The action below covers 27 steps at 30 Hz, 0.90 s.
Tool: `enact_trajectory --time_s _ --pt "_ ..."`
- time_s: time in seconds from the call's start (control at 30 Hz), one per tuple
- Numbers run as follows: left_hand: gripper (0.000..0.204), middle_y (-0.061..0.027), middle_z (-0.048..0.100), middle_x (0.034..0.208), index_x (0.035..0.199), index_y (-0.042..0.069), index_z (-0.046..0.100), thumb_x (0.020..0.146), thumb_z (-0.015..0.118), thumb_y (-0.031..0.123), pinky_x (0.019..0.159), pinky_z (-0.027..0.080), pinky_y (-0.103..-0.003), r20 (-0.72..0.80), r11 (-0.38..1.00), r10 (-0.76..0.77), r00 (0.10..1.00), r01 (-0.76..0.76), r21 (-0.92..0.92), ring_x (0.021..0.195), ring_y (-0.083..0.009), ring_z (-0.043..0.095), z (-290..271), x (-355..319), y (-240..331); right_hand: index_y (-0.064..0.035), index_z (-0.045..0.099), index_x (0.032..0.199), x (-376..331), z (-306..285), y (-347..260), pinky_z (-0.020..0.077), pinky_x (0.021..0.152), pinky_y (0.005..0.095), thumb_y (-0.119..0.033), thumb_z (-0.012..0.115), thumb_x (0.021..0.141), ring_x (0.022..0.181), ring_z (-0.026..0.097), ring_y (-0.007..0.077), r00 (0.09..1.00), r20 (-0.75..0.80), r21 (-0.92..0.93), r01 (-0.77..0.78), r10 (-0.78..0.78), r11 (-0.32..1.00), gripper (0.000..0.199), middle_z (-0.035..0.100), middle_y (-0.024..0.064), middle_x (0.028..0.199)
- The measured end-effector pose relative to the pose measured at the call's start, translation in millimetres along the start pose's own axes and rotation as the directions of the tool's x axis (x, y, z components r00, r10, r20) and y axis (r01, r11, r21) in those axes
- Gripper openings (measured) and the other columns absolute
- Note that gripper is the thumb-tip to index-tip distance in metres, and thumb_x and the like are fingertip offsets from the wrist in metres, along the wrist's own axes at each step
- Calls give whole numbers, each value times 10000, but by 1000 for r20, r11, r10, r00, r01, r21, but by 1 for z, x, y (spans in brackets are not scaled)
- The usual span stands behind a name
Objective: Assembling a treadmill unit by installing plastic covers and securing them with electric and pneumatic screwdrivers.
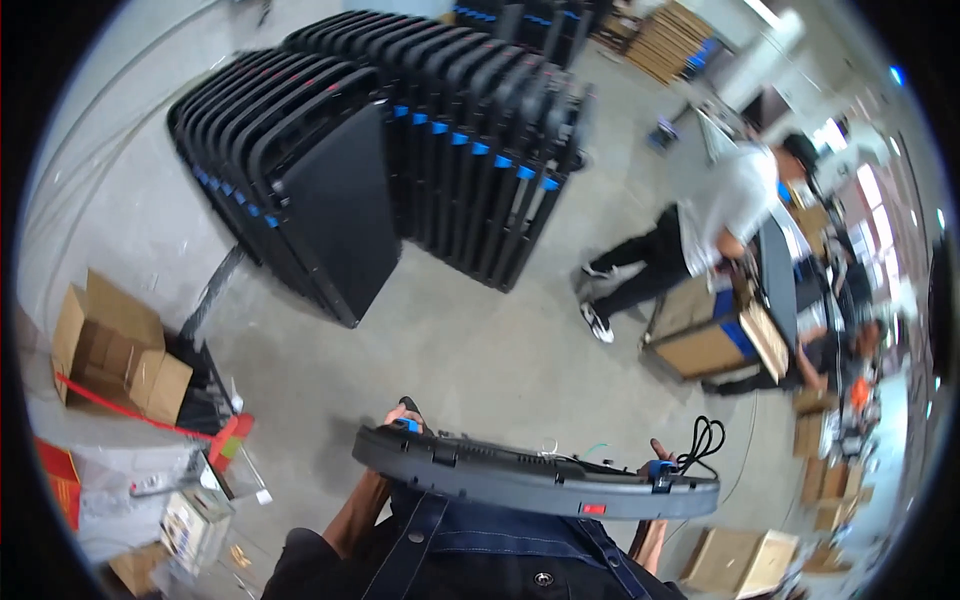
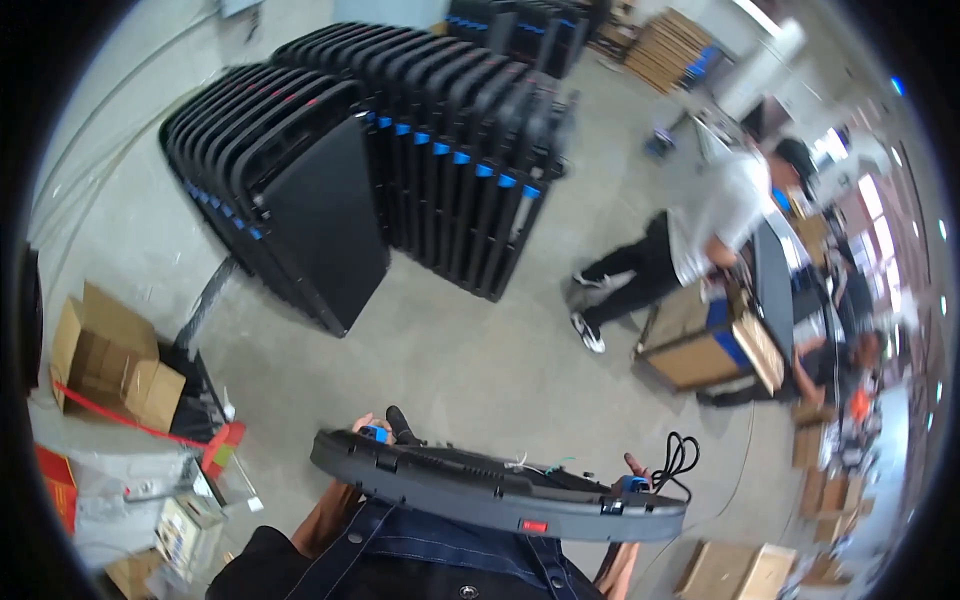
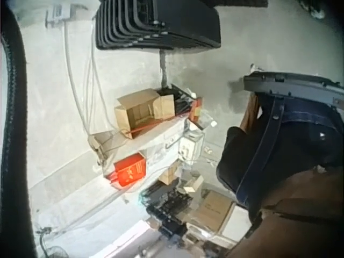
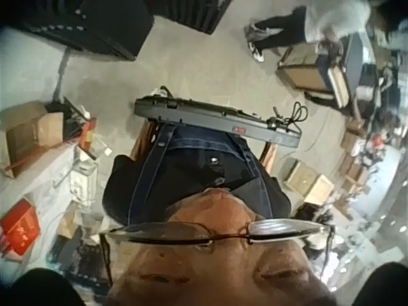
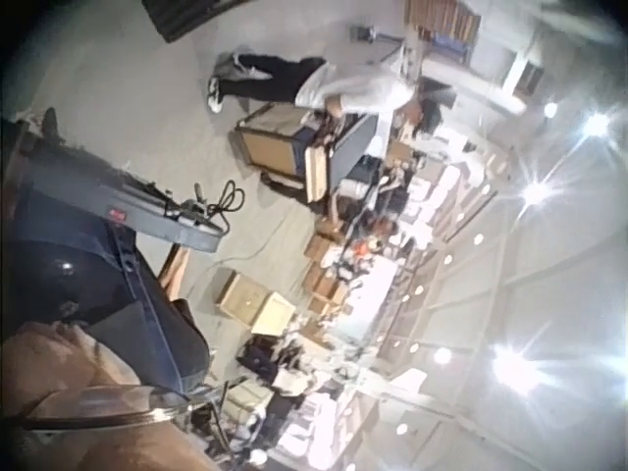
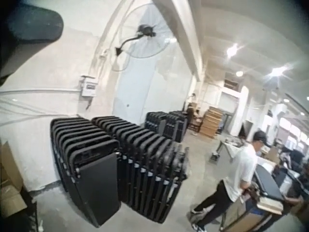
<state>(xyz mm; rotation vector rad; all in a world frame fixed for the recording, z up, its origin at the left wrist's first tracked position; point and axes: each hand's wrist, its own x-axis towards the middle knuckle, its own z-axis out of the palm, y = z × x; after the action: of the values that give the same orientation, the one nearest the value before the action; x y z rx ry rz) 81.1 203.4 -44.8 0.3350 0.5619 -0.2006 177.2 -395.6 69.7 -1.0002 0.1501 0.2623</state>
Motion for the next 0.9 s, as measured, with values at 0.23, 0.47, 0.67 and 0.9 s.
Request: enact_trajectory --time_s 0.23,0.47,0.67,0.9 --pt "537 -84 566 602 945 4 613 1018 458 513 506 392 -287 -167 857 515 841 -504 107 526 -147 509 -58 29 115 -39 537 1355 347 189 84 419 492 376 -527 413 1034 459 497 251 581 760 -219 -192 291 957 597 565 122 565" --pt "493 -98 525 586 931 44 589 991 497 524 515 341 -291 -419 657 693 587 -753 32 507 -163 450 -13 128 195 -81 456 1351 684 318 149 484 589 405 -558 545 956 615 607 302 236 921 -284 -140 311 948 626 641 161 697" --pt "487 -66 533 651 976 71 591 975 511 551 532 374 -275 -708 566 640 298 -806 172 564 -152 489 16 155 241 -55 671 1028 796 534 292 474 522 352 -459 552 985 632 628 222 215 646 -618 -417 733 667 423 631 111 666" --pt "579 -46 561 742 1088 48 621 946 545 604 583 446 -266 -718 488 601 352 -873 -20 625 -130 536 29 224 338 -61 627 1171 904 619 333 516 729 348 -423 462 1045 676 604 218 391 839 -419 21 378 908 417 703 146 1050"
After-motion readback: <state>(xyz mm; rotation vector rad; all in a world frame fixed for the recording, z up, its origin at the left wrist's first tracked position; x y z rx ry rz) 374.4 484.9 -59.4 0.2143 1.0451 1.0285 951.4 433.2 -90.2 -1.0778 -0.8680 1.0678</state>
